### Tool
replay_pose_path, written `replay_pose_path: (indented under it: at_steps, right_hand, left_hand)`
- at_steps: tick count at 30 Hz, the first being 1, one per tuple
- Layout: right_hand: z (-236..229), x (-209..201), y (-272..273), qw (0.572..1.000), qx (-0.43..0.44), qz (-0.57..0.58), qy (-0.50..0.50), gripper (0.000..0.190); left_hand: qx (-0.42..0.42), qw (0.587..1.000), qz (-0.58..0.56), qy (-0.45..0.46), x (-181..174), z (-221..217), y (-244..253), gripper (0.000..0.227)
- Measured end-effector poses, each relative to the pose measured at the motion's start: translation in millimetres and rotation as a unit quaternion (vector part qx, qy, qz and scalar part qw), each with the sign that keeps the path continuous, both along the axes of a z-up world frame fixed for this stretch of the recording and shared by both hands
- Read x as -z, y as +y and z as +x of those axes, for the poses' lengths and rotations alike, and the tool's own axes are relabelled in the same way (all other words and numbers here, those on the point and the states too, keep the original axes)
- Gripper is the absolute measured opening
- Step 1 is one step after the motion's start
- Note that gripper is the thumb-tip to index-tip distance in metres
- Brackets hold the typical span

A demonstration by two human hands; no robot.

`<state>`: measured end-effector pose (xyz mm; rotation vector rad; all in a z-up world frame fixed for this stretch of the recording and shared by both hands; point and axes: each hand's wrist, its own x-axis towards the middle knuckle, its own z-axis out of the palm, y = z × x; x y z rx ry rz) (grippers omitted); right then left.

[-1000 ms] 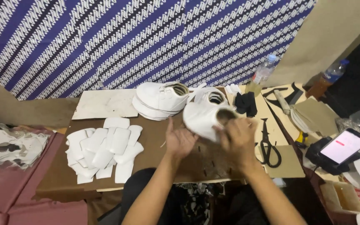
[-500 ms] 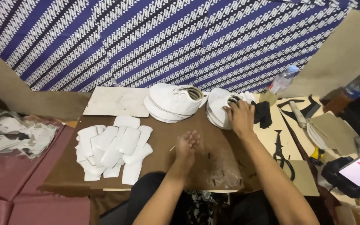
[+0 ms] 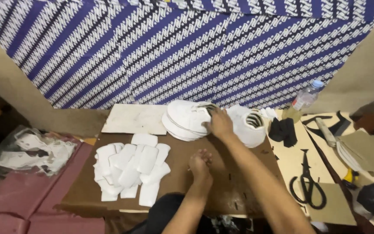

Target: The person repeatedly inserts a white strap into a slot on a white shoe upper, then removes it and repeats the action. The person handles one shoe at a time and cycles the same motion without completing a final assembly step.

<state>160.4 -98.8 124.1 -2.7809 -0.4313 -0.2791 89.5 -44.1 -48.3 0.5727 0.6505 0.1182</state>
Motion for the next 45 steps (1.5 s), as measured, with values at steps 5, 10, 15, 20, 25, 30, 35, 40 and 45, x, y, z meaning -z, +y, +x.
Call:
replay_pose_path:
  at_steps: [5,10,15,20,25,30,35,40,45]
  right_hand:
    - [30,29,-8,0.982,0.068,0.178,0.001,0.049]
    - [-65,-30,-29,0.923,0.047,0.348,-0.156,0.034]
    - [-181,-39,-54,0.941,0.004,0.322,-0.101,0.029]
    - [-211,-57,-97,0.861,0.111,0.496,-0.011,0.023]
    - [-227,-58,-80,0.828,0.167,0.486,0.223,0.06]
    - [-222,-33,-93,0.843,0.13,0.504,0.136,0.038]
    - [-228,-38,-91,0.838,0.096,0.523,0.127,0.03]
    - [-226,-36,-88,0.725,0.128,0.636,0.23,0.029]
    - [-202,22,-107,0.596,0.01,0.74,0.311,0.04]
  left_hand:
    - [-0.016,1.0,0.019,0.011,-66,-27,20,0.02]
    - [0.022,0.986,0.124,-0.112,-179,-69,41,0.082]
    - [0.217,0.927,0.216,-0.218,-233,-102,41,0.098]
    - [0.255,0.904,0.162,-0.301,-165,-68,55,0.084]
    - [0.37,0.847,0.207,-0.319,-197,-98,26,0.074]
    - [0.363,0.852,0.237,-0.295,-152,-95,13,0.087]
    - [0.336,0.863,0.246,-0.286,-143,-93,17,0.093]
    - [0.357,0.848,0.298,-0.256,-151,-91,30,0.102]
    - [0.373,0.855,0.268,-0.242,-181,-100,17,0.1]
